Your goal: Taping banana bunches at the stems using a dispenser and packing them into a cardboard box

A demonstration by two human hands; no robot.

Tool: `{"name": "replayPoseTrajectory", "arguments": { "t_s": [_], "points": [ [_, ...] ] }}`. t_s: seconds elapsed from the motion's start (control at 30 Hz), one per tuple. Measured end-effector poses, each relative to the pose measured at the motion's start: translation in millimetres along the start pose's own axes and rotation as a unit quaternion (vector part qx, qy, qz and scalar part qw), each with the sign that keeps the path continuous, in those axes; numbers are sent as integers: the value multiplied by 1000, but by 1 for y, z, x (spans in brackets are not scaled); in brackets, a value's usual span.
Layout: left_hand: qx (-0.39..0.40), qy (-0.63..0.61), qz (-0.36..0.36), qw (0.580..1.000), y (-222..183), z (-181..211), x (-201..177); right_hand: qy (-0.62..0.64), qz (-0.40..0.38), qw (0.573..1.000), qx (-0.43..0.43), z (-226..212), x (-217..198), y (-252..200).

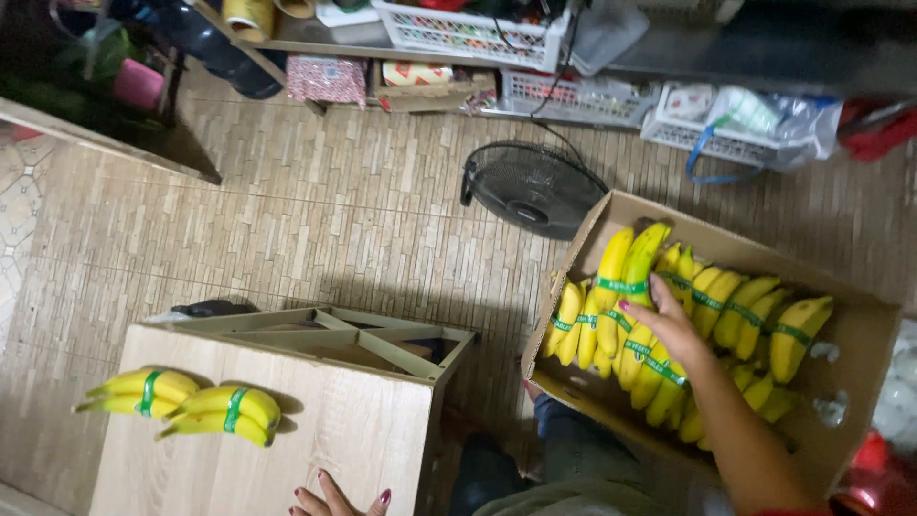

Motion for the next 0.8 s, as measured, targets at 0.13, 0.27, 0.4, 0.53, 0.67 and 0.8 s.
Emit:
{"name": "replayPoseTrajectory", "arguments": {
  "t_s": [0.13,0.27,0.4,0.53,0.67,0.8],
  "points": [
    [-85,291,-329,894,-6,-53,76,4,-56,998,-35,1,15,-21],
    [-227,-249,-222,915,52,16,14,-134,-163,963,-168,-17,56,-42],
    [-350,-670,-558,343,59,154,-80,-433,-248,655,-567,-121,150,-160],
    [-187,-716,-652,165,44,165,-84,-483,-258,372,-750,-133,229,-261],
    [-130,-721,-669,125,22,151,-92,-496,-273,201,-800,-100,290,-295],
    [-144,-753,-585,265,25,125,-115,-462,-250,171,-833,-91,322,-303]
  ]
}}
Point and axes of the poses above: each hand's wrist, its own y-axis towards the middle knuckle, its own x-axis out of the palm, z = x × y, the point moved 9 cm from there along y, towards the middle knuckle, and after that the axes turned 6 degrees about -x, right-handed, at the moved point
